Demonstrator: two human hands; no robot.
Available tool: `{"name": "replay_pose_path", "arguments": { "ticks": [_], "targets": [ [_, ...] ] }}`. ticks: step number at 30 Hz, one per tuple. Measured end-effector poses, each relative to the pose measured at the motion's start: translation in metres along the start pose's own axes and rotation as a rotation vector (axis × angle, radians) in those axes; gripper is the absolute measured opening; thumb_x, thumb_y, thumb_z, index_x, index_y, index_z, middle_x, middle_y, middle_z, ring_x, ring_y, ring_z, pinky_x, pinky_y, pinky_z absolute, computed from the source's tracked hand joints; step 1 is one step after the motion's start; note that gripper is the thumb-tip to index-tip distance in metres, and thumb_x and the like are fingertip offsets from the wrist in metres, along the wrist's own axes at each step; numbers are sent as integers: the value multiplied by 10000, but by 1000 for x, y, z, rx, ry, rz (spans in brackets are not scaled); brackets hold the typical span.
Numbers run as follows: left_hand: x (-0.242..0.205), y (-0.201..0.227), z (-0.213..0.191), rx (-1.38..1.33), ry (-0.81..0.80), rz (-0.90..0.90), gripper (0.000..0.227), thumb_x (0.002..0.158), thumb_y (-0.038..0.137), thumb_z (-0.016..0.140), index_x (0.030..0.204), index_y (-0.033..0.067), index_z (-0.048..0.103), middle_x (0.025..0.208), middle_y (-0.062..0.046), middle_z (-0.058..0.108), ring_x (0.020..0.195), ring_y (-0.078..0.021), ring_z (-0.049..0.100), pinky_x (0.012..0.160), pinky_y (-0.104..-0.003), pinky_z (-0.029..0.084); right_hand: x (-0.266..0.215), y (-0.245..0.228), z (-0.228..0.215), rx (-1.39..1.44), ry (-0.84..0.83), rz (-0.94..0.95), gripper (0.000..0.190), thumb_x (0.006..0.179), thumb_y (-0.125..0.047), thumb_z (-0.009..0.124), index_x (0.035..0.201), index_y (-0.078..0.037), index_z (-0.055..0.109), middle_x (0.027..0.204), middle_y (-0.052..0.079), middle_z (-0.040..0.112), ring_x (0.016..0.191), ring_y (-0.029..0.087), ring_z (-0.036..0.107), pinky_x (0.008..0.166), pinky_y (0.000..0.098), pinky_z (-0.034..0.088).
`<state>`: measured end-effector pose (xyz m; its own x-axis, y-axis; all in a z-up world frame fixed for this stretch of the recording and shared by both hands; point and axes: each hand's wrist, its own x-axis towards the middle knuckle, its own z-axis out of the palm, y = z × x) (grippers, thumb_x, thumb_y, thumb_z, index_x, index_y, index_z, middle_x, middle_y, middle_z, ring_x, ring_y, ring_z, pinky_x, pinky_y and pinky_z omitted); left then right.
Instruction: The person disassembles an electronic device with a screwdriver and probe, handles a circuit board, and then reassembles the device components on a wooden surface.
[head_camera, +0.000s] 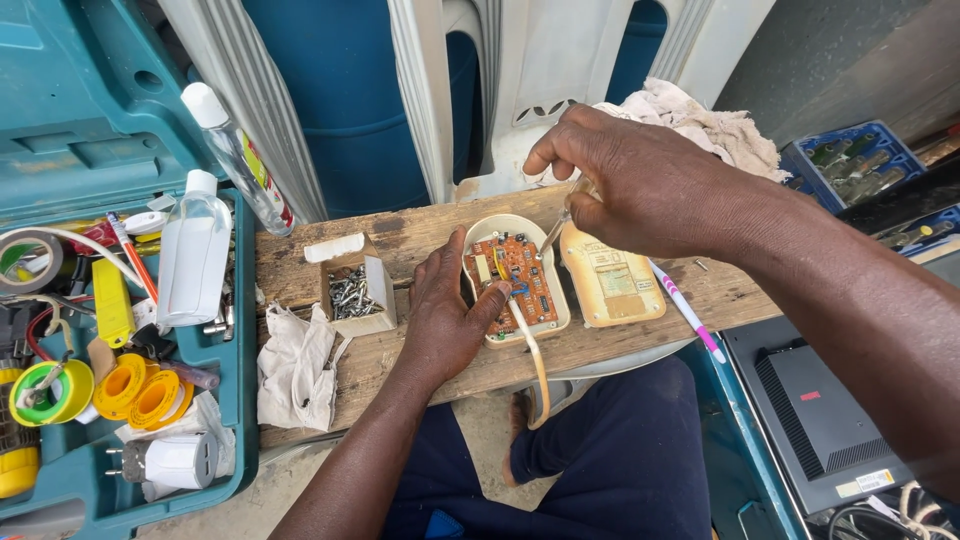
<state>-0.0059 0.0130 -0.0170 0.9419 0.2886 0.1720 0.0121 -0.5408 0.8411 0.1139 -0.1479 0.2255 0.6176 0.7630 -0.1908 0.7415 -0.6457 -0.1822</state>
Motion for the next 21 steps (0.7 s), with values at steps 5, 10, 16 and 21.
{"name": "replay_pose_path", "arguments": {
  "ticks": [5, 10, 16, 21],
  "targets": [
    [2, 6, -7, -18, -4, 13, 902, 935, 525, 660, 1660, 98, 335, 1497, -131, 564, 1466, -376, 424, 1244, -534, 220, -5, 2, 7, -4, 72, 92, 457, 952, -282, 611, 1398, -240, 519, 1274, 9, 604, 1023, 296, 662, 737, 554, 470],
    [5, 12, -12, -22, -28, -5, 894, 917, 498, 684, 1658, 119, 358, 1425, -133, 581, 1391, -356, 460, 1179, -499, 312, -9, 1, 11, 154, 140, 209, 451, 995, -295, 703, 1419, -235, 563, 1154, -44, 641, 780, 250, 607, 723, 492, 450],
    [3, 19, -12, -52, -16, -4, 889, 911, 444, 736, 1648, 110, 366, 1555, -141, 498, 1474, -340, 448, 1187, -501, 362, -23, 3, 19, 375, 217, 209, 339, 1006, -205, 720, 1319, -225, 592, 1155, -38, 659, 602, 190, 577, 638, 445, 468],
    [2, 46, -13, 171, 205, 134, 537, 901, 346, 765, 1412, 207, 670, 1571, -148, 489, 1472, -386, 423, 1078, -632, 362, -34, 10, 26, 357, 245, 137, 351, 1004, -158, 667, 1339, -217, 580, 1174, -47, 629, 529, 180, 460, 591, 439, 432]
  ]
}}
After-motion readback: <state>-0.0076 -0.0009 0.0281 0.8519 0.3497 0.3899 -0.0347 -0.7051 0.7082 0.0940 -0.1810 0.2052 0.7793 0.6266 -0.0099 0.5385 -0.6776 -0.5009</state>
